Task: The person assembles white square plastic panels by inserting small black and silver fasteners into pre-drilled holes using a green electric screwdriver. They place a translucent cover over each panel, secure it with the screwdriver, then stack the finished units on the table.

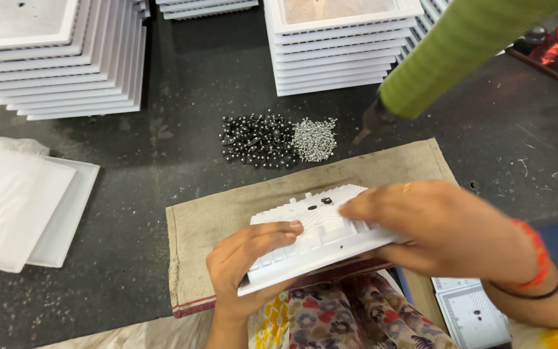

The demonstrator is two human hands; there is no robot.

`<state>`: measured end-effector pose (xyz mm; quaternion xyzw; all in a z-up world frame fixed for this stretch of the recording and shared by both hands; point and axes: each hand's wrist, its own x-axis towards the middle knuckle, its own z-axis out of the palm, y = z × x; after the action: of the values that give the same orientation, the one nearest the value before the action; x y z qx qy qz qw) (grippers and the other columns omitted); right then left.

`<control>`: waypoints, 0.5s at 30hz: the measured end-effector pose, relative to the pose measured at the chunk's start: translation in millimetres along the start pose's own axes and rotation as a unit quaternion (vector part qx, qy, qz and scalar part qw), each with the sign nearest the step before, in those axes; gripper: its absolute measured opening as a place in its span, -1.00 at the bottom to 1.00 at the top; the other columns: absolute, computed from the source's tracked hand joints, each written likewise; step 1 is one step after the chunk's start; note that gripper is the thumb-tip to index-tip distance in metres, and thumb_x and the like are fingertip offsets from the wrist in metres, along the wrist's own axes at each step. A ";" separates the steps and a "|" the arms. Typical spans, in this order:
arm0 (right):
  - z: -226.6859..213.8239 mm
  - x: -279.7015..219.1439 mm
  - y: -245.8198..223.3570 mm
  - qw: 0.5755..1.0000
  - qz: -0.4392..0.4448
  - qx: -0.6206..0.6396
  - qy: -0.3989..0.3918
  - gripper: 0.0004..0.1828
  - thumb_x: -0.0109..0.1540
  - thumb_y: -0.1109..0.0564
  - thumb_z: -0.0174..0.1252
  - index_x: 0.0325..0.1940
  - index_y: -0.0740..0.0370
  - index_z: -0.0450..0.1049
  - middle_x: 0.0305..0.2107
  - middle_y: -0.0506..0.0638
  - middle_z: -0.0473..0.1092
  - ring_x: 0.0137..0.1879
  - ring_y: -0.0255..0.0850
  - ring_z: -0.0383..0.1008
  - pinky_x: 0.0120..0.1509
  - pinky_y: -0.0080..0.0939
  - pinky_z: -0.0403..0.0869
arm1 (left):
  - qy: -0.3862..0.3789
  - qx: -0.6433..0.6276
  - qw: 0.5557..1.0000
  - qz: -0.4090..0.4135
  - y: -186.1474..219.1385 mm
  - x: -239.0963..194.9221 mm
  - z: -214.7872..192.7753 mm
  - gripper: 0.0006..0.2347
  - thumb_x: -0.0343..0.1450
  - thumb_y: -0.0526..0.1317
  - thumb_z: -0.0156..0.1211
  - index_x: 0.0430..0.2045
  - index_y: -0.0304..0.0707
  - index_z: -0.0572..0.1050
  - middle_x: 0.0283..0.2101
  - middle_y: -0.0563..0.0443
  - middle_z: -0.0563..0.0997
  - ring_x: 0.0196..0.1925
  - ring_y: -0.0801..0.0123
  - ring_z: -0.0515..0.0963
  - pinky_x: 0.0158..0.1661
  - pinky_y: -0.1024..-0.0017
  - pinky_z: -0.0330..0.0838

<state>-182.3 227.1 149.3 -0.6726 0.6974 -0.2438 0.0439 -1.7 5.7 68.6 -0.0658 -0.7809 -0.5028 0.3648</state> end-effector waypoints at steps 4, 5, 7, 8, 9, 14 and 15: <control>-20.0 -44.5 40.9 0.954 0.151 0.231 0.121 -0.67 0.15 0.15 0.34 -0.02 0.31 0.58 -0.15 0.06 0.61 -0.09 -0.21 0.64 0.03 -0.22 0.58 | 0.010 0.011 1.000 0.007 -1.3 2.0 0.8 -0.68 0.18 -0.24 0.49 -0.26 -0.37 0.58 -0.18 -0.17 0.73 -0.09 0.15 0.79 -0.04 0.36 0.65; -9.2 -49.5 57.2 0.917 0.217 0.270 0.197 -0.81 0.29 0.21 0.25 -0.05 0.35 0.59 -0.22 0.09 0.62 -0.15 -0.20 0.62 0.01 -0.21 0.58 | 0.013 0.012 1.000 0.008 -2.5 2.0 1.5 -0.68 0.19 -0.24 0.50 -0.26 -0.37 0.58 -0.19 -0.18 0.73 -0.10 0.16 0.79 -0.06 0.36 0.65; 14.2 -56.1 90.5 0.865 0.305 0.278 0.286 -0.85 0.35 0.30 0.16 -0.03 0.37 0.57 -0.21 0.10 0.59 -0.15 -0.20 0.58 0.02 -0.24 0.56 | 0.016 0.004 1.000 0.013 -4.7 2.8 1.8 -0.68 0.18 -0.25 0.48 -0.26 -0.38 0.57 -0.20 -0.18 0.72 -0.11 0.14 0.79 -0.06 0.36 0.65; 29.9 -49.2 115.3 0.859 0.328 0.251 0.302 -0.75 0.26 0.32 0.16 0.02 0.35 0.56 -0.14 0.06 0.55 -0.09 -0.22 0.55 0.03 -0.27 0.55 | 0.017 0.002 1.000 0.017 -5.9 2.7 1.7 -0.68 0.18 -0.25 0.47 -0.26 -0.38 0.57 -0.20 -0.19 0.72 -0.11 0.13 0.79 -0.06 0.36 0.65; 47.1 -40.1 138.1 0.866 0.358 0.219 0.271 -0.83 0.28 0.31 0.15 -0.06 0.33 0.57 -0.24 0.06 0.56 -0.15 -0.20 0.58 -0.03 -0.21 0.57 | 0.020 0.001 1.000 0.014 -6.3 2.4 2.5 -0.68 0.17 -0.25 0.47 -0.27 -0.38 0.57 -0.21 -0.19 0.72 -0.12 0.14 0.79 -0.08 0.38 0.66; 111.4 4.4 202.8 0.959 0.251 0.044 0.121 -0.83 0.20 0.16 0.34 -0.13 0.20 0.64 -0.26 0.00 0.55 -0.22 -0.15 0.55 -0.11 -0.18 0.51 | 0.023 0.019 1.000 0.005 -7.3 4.9 2.7 -0.68 0.16 -0.26 0.49 -0.29 -0.36 0.56 -0.22 -0.19 0.73 -0.14 0.17 0.80 -0.12 0.41 0.66; 116.8 11.5 206.6 0.959 0.254 0.041 0.118 -0.81 0.16 0.14 0.36 -0.15 0.18 0.66 -0.29 0.00 0.54 -0.25 -0.17 0.56 -0.14 -0.21 0.51 | 0.025 0.019 1.000 0.005 -7.7 5.5 2.9 -0.68 0.16 -0.25 0.50 -0.30 -0.36 0.56 -0.22 -0.19 0.73 -0.14 0.17 0.80 -0.12 0.40 0.66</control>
<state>-327.2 178.4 -32.6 -0.4375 0.8349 -0.3304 0.0497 -10.8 2.9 65.7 -0.0504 -0.7808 -0.4874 0.3875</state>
